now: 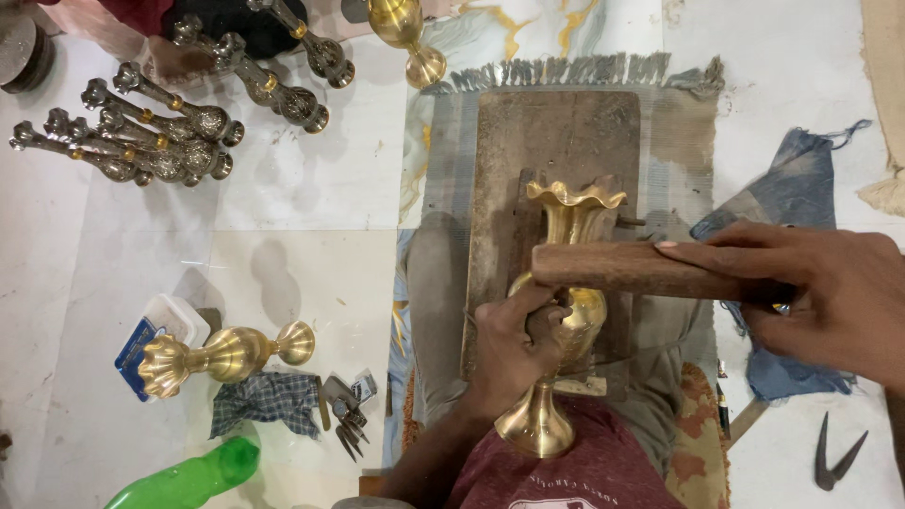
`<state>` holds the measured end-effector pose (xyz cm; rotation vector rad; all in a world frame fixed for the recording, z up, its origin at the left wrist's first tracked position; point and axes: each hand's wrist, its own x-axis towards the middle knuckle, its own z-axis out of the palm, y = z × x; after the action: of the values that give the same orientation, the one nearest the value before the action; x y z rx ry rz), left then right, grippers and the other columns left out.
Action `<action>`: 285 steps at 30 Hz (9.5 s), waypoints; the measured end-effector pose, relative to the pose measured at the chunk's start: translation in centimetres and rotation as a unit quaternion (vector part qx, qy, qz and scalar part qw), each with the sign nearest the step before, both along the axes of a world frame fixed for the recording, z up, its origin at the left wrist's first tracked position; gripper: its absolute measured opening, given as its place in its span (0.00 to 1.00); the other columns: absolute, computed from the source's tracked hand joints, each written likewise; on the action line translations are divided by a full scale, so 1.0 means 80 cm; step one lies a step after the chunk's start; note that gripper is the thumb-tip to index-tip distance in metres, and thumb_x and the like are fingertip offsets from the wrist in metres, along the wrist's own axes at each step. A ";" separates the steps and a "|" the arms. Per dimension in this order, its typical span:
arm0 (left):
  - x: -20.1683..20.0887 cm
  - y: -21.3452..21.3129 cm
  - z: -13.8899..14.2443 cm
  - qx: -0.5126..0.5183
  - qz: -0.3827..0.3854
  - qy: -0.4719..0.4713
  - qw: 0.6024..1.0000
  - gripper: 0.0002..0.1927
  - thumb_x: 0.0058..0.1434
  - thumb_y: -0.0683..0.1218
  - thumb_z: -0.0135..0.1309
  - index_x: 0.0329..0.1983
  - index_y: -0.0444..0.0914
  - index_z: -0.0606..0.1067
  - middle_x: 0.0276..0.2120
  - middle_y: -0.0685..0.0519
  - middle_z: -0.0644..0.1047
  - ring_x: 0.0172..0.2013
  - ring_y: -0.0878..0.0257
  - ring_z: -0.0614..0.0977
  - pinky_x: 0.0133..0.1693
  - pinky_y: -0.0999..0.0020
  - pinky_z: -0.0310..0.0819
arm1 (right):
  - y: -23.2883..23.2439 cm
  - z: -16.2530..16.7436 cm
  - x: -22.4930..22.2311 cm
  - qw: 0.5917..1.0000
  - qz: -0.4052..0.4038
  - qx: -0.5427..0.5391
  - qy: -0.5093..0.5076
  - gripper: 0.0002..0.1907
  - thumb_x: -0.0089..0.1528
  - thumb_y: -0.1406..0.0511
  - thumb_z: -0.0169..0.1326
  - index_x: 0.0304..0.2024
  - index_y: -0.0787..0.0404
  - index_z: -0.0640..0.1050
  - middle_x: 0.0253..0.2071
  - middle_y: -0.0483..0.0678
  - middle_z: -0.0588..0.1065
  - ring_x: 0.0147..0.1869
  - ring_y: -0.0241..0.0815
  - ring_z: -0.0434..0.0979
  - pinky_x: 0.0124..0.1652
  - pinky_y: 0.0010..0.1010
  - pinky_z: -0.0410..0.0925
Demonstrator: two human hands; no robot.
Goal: The person sits on the floor holding a brass vase steady on a wooden board with one hand while striking a small punch tool against the vase with a wooden mallet held in the other hand, working around the vase's body to shape and decorate its surface.
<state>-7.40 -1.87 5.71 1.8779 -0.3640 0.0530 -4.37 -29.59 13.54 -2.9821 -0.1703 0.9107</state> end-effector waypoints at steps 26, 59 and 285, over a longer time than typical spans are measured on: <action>0.028 0.014 -0.054 -0.332 0.001 0.131 0.934 0.21 0.63 0.28 0.48 0.60 0.28 0.72 0.39 0.45 0.82 0.35 0.63 0.85 0.37 0.72 0.83 | 0.014 -0.082 -0.126 0.766 -0.159 0.587 -0.208 0.34 0.43 0.77 0.62 0.55 0.72 0.79 0.50 0.58 0.81 0.47 0.43 0.83 0.46 0.27 0.72; 0.003 0.005 -0.003 -0.077 -0.038 -0.023 0.996 0.25 0.63 0.27 0.48 0.62 0.33 0.74 0.46 0.44 0.84 0.44 0.61 0.88 0.48 0.72 0.85 | 0.036 -0.107 -0.129 0.768 -0.284 0.503 -0.278 0.34 0.50 0.78 0.64 0.62 0.69 0.76 0.55 0.53 0.79 0.53 0.34 0.78 0.53 0.24 0.70; 0.089 0.012 -0.027 -0.199 -0.307 0.035 0.930 0.23 0.64 0.32 0.57 0.61 0.42 0.76 0.45 0.51 0.84 0.44 0.62 0.88 0.49 0.68 0.89 | 0.136 -0.245 -0.293 0.687 -0.427 0.405 -0.427 0.39 0.49 0.78 0.63 0.66 0.76 0.71 0.60 0.60 0.75 0.64 0.44 0.75 0.62 0.28 0.67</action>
<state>-0.31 -0.94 3.54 1.2991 -0.8130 -0.3389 -27.83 -18.74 -6.07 -1.9392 0.6021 -0.5662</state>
